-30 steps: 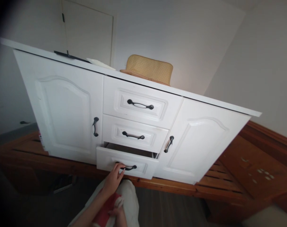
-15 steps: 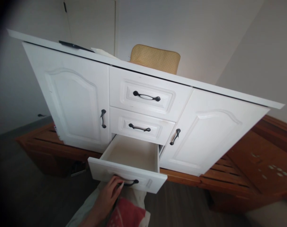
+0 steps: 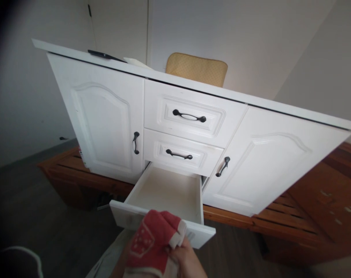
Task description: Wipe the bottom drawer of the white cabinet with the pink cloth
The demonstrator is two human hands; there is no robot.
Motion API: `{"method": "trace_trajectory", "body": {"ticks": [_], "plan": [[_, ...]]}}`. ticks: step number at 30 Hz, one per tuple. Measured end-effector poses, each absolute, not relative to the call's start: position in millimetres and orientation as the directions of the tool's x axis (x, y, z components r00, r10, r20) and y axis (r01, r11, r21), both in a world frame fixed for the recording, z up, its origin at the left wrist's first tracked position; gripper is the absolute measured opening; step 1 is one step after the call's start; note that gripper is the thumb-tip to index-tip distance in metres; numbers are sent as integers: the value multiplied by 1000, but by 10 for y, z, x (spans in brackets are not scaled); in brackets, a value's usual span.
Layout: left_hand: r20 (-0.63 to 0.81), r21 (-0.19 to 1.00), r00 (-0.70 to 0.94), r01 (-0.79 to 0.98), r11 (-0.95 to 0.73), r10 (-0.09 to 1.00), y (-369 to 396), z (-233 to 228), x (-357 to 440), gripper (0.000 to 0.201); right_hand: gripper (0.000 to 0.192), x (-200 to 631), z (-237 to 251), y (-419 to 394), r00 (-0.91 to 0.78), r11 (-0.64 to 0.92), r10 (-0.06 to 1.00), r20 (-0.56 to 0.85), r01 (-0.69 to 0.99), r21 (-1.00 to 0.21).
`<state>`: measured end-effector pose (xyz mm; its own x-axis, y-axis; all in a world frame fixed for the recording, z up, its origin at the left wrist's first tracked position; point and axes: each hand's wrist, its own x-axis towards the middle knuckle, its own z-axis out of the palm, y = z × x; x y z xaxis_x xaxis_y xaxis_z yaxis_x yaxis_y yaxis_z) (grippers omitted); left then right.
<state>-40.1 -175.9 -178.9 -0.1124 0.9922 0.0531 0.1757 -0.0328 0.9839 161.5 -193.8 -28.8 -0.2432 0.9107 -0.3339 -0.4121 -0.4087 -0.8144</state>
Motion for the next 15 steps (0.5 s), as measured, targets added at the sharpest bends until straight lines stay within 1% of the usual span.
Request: {"method": "trace_trajectory", "body": {"ticks": [2, 4, 5, 6, 7, 8, 9, 10, 12, 14, 15], "plan": [[220, 954, -30, 217, -208, 975, -1886, -1672, -451, 49, 61, 1643, 77, -1687, -249, -342, 931, -266, -346, -873], [329, 909, 50, 255, -331, 943, -1985, -1582, -506, 42, 53, 1694, 380, -1322, -255, -205, 956, -142, -242, -948], [350, 890, 82, 280, -359, 933, -2006, -1566, -534, 42, 44, 1706, 494, -1102, -277, -94, 959, -53, -139, -986], [347, 879, 110, 308, -364, 931, -2004, -1576, -560, 43, 35, 1695, 578, -866, -361, 12, 933, 5, 19, -1000], [327, 872, 136, 338, -354, 935, -1980, -1611, -585, 45, 27, 1653, 631, -622, -452, 120, 892, 31, 170, -978], [293, 867, 156, 373, -331, 943, -1940, -1666, -607, 46, 24, 1577, 652, -383, -519, 206, 854, 27, 290, -935], [244, 863, 170, 411, -294, 955, -1890, -1734, -624, 46, 27, 1467, 641, -155, -553, 280, 833, 6, 412, -867], [191, 857, 173, 451, -251, 966, -1835, -1809, -636, 45, 33, 1327, 604, 51, -567, 355, 824, -20, 544, -760], [85, 831, 158, 533, -157, 984, -1736, -1946, -639, 40, 46, 997, 463, 385, -550, 445, 828, -104, 760, -474], [-8, 775, 146, 626, -86, 989, -1670, -2036, -612, 34, 41, 674, 276, 607, -500, 439, 851, -158, 844, -307], [-46, 738, 147, 671, -65, 988, -1652, -2059, -589, 32, 36, 540, 183, 682, -477, 424, 861, -177, 866, -265]]}}
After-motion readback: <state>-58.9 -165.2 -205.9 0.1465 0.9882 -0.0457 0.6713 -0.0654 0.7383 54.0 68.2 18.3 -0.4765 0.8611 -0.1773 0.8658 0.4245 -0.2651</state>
